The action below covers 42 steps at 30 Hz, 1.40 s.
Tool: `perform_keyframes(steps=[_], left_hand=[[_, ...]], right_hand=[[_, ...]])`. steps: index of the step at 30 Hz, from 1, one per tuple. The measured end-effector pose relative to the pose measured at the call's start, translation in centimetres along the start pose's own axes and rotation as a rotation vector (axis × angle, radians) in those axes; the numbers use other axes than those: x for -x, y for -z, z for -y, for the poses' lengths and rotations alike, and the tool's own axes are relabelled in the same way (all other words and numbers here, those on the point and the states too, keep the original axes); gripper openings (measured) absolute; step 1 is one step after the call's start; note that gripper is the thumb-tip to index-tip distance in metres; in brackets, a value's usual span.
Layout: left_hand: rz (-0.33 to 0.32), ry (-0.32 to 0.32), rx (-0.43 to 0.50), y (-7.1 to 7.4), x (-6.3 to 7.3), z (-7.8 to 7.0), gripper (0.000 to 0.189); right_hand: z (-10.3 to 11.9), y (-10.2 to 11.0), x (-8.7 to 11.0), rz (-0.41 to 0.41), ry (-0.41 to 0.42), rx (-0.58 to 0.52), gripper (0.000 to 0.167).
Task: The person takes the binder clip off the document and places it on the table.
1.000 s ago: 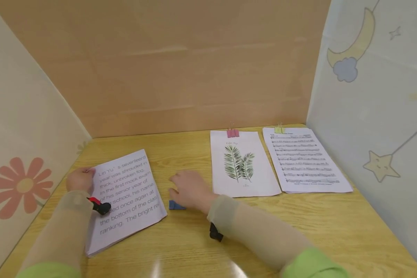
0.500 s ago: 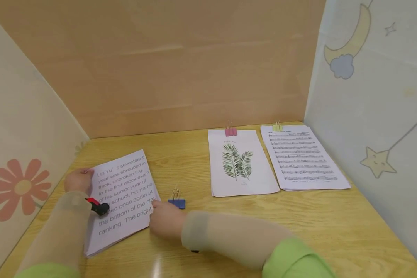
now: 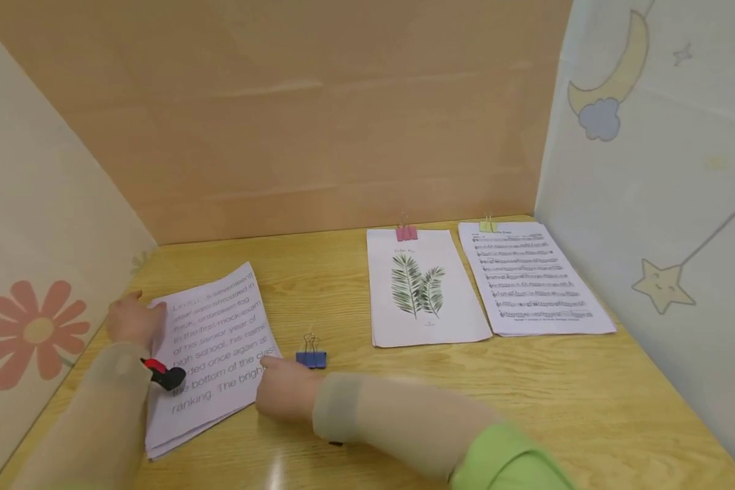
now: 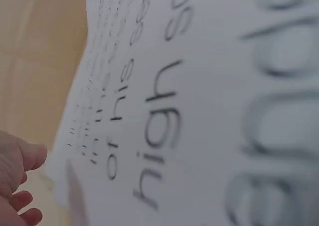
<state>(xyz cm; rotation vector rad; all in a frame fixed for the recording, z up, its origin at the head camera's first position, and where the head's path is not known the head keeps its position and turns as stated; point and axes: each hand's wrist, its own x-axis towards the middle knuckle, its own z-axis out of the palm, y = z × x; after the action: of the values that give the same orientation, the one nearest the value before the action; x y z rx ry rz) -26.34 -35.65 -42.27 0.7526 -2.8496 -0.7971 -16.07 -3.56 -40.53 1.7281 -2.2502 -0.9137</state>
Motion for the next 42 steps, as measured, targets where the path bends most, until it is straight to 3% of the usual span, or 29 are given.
perform_keyframes(steps=[3, 5, 7, 10, 12, 14, 18, 22, 28, 33, 42], left_hand=[[0.066, -0.201, -0.085, 0.7, 1.7, -1.1, 0.058], [0.135, -0.362, -0.097, 0.8, 3.5, -1.8, 0.049], [0.238, -0.495, -0.087, 0.8, 6.1, -2.5, 0.043], [0.372, -0.654, -0.156, 0.4, 10.4, -3.2, 0.049], [0.424, -0.713, -0.237, 0.1, 13.2, -3.3, 0.061], [0.431, -0.74, -0.328, -0.3, 15.3, -3.0, 0.072], [0.388, -0.735, -0.409, -0.8, 17.6, -2.1, 0.074], [0.381, -0.744, -0.411, -0.9, 18.2, -1.6, 0.065], [0.376, -0.767, -0.426, -0.8, 18.1, -1.5, 0.06], [0.345, -0.805, -0.423, -0.5, 16.6, -0.8, 0.061], [0.362, -0.828, -0.449, 0.7, 12.7, 0.7, 0.064]], right_hand=[[0.1, 0.0, -0.1, -0.001, -0.02, -0.046, 0.017], [0.2, -0.1, -0.1, -0.005, -0.027, -0.057, 0.018], [0.2, -0.1, -0.1, -0.006, -0.026, -0.058, 0.019], [0.2, -0.1, -0.2, -0.01, -0.027, -0.06, 0.018], [0.2, -0.1, -0.2, -0.008, -0.031, -0.058, 0.018], [0.2, -0.1, -0.2, -0.003, -0.032, -0.044, 0.016], [0.1, -0.1, -0.1, 0.016, -0.03, -0.002, 0.013], [0.1, -0.1, -0.1, 0.015, -0.04, -0.002, 0.012], [0.4, -1.1, 0.2, -0.021, -0.107, -0.093, 0.018], [0.2, -1.8, 2.2, -0.111, -0.122, -0.154, 0.029], [-0.3, -0.5, 7.8, -0.227, -0.099, -0.274, 0.027]])
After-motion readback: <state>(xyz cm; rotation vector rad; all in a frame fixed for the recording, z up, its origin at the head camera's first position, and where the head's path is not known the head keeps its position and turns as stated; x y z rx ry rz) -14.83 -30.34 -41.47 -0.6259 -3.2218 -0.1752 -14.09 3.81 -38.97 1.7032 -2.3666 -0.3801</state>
